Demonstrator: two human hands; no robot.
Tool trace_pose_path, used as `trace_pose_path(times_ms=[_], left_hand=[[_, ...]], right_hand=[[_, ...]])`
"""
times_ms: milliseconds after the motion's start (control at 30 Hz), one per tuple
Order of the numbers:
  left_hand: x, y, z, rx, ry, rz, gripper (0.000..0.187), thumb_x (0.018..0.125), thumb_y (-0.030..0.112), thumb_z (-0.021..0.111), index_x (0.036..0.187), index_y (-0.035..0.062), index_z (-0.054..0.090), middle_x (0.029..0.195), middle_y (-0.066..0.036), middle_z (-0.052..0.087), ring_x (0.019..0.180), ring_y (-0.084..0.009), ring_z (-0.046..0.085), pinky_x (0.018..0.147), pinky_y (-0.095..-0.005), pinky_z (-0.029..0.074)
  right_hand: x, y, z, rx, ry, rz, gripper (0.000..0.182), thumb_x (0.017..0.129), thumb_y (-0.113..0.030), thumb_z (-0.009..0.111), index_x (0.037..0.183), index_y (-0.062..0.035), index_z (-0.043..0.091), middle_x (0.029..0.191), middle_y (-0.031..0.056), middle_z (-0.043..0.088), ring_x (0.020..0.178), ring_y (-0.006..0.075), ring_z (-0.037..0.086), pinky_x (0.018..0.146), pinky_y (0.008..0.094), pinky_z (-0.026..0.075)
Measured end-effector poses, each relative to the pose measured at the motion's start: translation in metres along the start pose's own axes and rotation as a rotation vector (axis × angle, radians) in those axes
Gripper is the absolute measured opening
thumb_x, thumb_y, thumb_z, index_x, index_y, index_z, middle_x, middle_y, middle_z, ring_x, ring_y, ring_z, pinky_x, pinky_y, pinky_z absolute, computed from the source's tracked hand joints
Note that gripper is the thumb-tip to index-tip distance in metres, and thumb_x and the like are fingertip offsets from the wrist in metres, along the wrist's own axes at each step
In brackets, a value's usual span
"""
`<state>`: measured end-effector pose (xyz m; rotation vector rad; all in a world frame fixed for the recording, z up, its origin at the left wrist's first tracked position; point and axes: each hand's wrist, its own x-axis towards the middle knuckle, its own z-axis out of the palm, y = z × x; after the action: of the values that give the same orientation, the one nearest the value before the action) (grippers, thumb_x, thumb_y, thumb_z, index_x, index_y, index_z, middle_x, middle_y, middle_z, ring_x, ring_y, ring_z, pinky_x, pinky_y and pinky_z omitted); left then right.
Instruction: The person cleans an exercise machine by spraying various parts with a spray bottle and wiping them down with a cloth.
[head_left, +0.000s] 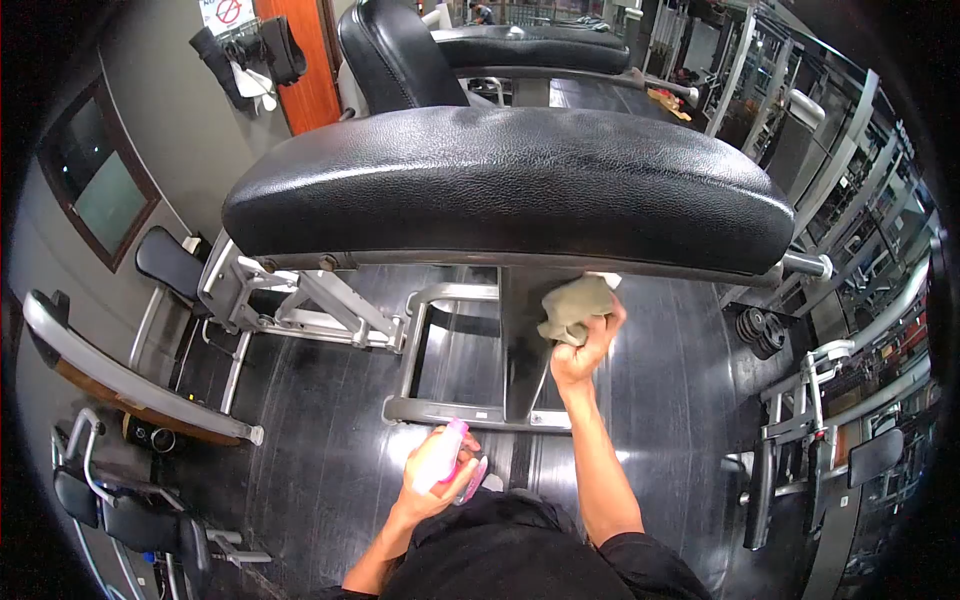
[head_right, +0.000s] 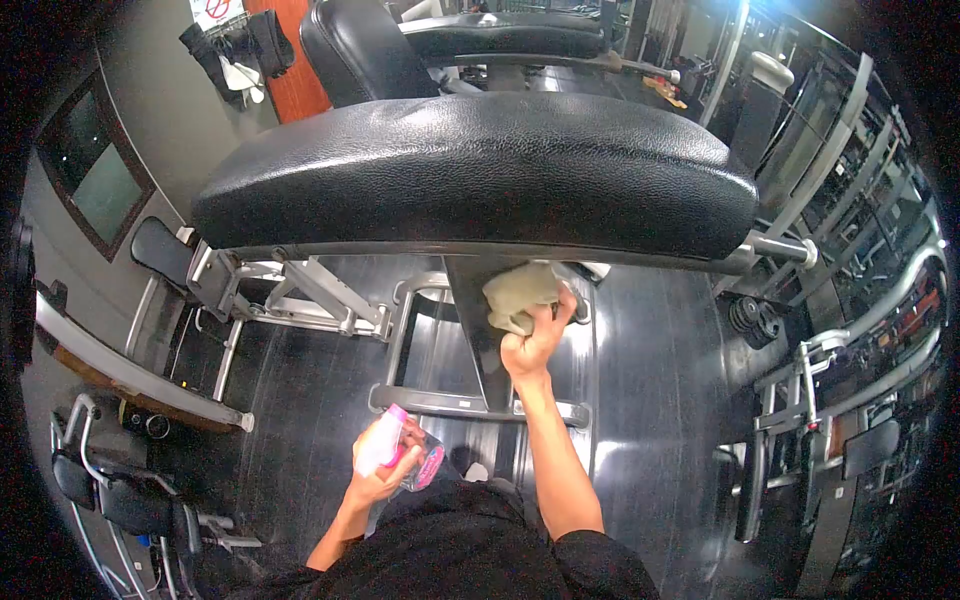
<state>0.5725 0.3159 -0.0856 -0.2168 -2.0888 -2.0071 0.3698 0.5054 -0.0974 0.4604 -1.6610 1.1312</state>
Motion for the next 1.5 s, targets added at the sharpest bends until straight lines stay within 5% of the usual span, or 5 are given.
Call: trace_pose_path(times_ms=[433, 800, 1033, 1367, 1500], left_hand=[[0.008, 0.000, 0.004, 0.032, -0.046, -0.014, 0.028, 0.077, -0.004, 0.071, 0.103, -0.0025, 0.059, 0.089, -0.010, 0.064, 0.080, -0.0190, 0.063, 0.074, -0.0308, 0.051], [0.017, 0.003, 0.014, 0.044, -0.085, 0.017, 0.017, 0.075, -0.004, 0.070, 0.088, -0.0014, 0.060, 0.087, -0.011, 0.064, 0.084, -0.0230, 0.064, 0.078, -0.0338, 0.050], [0.010, 0.002, 0.006, 0.063, 0.002, 0.034, 0.016, 0.076, -0.004, 0.069, 0.088, -0.0018, 0.060, 0.085, -0.012, 0.064, 0.083, -0.0232, 0.064, 0.076, -0.0340, 0.051], [-0.004, -0.003, -0.004, 0.050, 0.067, -0.006, 0.025, 0.077, -0.004, 0.070, 0.099, -0.0022, 0.060, 0.085, -0.010, 0.064, 0.083, -0.0213, 0.063, 0.076, -0.0335, 0.051], [-0.006, -0.003, -0.005, 0.089, 0.026, -0.014, 0.023, 0.077, -0.004, 0.069, 0.098, -0.0021, 0.060, 0.085, -0.010, 0.064, 0.083, -0.0221, 0.063, 0.078, -0.0338, 0.050]], right_hand=[[-0.135, 0.043, -0.030, -0.037, -0.156, 0.595, 0.030, 0.070, 0.001, 0.042, 0.097, -0.0008, 0.055, 0.115, 0.0213, 0.047, 0.112, 0.0388, 0.046, 0.101, 0.0420, 0.034], [0.026, -0.064, -0.003, 0.009, 0.128, -0.154, 0.020, 0.085, -0.016, 0.064, 0.103, -0.0096, 0.057, 0.119, 0.0173, 0.050, 0.110, 0.0333, 0.051, 0.093, 0.0450, 0.043], [-0.033, -0.027, 0.017, -0.347, -0.116, -0.272, 0.017, 0.056, -0.011, 0.067, 0.071, -0.0132, 0.060, 0.096, 0.0074, 0.053, 0.094, 0.0332, 0.050, 0.083, 0.0475, 0.041], [-0.095, -0.032, 0.004, 0.074, -0.317, 0.379, 0.026, 0.063, 0.001, 0.068, 0.088, -0.0026, 0.065, 0.088, 0.0139, 0.057, 0.080, 0.0315, 0.059, 0.071, 0.0366, 0.049], [-0.089, -0.050, 0.027, 0.550, -0.353, 0.945, 0.037, 0.081, -0.010, 0.063, 0.116, 0.0025, 0.056, 0.106, 0.0099, 0.063, 0.097, 0.0181, 0.058, 0.090, 0.0300, 0.045]])
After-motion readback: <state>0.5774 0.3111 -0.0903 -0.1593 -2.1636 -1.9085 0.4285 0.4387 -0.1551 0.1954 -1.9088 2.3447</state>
